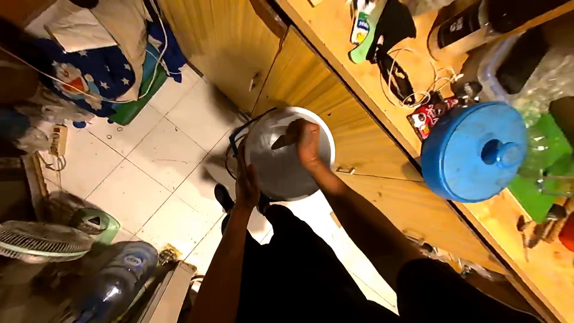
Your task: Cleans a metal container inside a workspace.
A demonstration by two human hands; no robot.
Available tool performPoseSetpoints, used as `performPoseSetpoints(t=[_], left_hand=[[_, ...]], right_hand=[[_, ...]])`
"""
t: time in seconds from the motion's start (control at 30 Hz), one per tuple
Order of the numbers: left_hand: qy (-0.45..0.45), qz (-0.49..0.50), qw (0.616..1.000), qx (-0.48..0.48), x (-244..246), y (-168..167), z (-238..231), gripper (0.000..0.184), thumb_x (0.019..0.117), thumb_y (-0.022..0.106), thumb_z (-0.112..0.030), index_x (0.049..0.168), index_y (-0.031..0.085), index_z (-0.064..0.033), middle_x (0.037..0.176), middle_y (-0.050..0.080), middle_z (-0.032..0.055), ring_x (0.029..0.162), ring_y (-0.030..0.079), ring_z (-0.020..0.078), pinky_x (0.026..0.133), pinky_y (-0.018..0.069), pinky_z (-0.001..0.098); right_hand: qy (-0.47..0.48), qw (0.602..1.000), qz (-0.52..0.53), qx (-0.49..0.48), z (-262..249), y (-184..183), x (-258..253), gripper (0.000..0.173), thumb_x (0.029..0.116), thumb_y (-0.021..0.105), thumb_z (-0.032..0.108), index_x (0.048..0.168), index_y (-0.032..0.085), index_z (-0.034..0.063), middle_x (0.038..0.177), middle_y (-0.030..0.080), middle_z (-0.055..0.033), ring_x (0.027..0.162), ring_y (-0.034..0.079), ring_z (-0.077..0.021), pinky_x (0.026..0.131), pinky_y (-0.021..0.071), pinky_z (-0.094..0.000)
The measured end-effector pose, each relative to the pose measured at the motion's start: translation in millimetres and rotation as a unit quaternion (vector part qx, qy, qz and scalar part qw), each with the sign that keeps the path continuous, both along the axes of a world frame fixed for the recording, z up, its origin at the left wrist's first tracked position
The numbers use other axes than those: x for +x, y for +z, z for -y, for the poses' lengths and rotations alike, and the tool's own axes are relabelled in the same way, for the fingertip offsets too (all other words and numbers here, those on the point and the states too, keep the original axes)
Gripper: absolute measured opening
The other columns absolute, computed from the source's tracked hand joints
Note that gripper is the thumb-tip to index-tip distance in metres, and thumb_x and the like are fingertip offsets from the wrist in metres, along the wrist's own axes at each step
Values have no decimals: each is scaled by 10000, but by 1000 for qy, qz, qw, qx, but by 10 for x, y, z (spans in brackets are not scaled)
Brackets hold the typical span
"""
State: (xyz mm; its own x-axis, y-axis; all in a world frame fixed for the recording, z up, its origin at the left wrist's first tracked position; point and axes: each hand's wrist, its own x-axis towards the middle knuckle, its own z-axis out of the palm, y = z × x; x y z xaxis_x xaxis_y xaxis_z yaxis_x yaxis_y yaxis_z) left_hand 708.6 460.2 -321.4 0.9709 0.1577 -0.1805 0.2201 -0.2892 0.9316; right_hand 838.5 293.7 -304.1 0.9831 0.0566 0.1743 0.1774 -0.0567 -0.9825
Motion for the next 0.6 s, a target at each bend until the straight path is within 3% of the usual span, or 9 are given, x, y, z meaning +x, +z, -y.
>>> performPoseSetpoints(t=[0.17,0.43,0.6], left_hand=[[0,4,1000,9,0,6,-4,583,1117,301,-235,1657,125,-100,1698,243,107,1501,380,208,1205,366,406],[-2,3,1000,4,7,-13,-7,578,1122,285,-251,1658,121,-108,1693,257,111,1504,374,209,1214,348,405],[3,15,1000,-16,-10,-34,16,583,1128,299,-277,1660,118,-123,1703,235,82,1505,369,185,1215,352,391]], right_hand=[[-3,999,37,-20,285,284,127,450,1057,260,211,672,490,172,606,543,67,589,555,-57,586,488,-272],[32,999,20,11,36,8,-13,461,1047,299,167,639,513,140,597,554,49,588,568,-65,595,499,-276],[48,998,32,37,-148,116,-41,483,1074,314,199,656,545,131,589,549,57,567,553,-48,567,481,-257]])
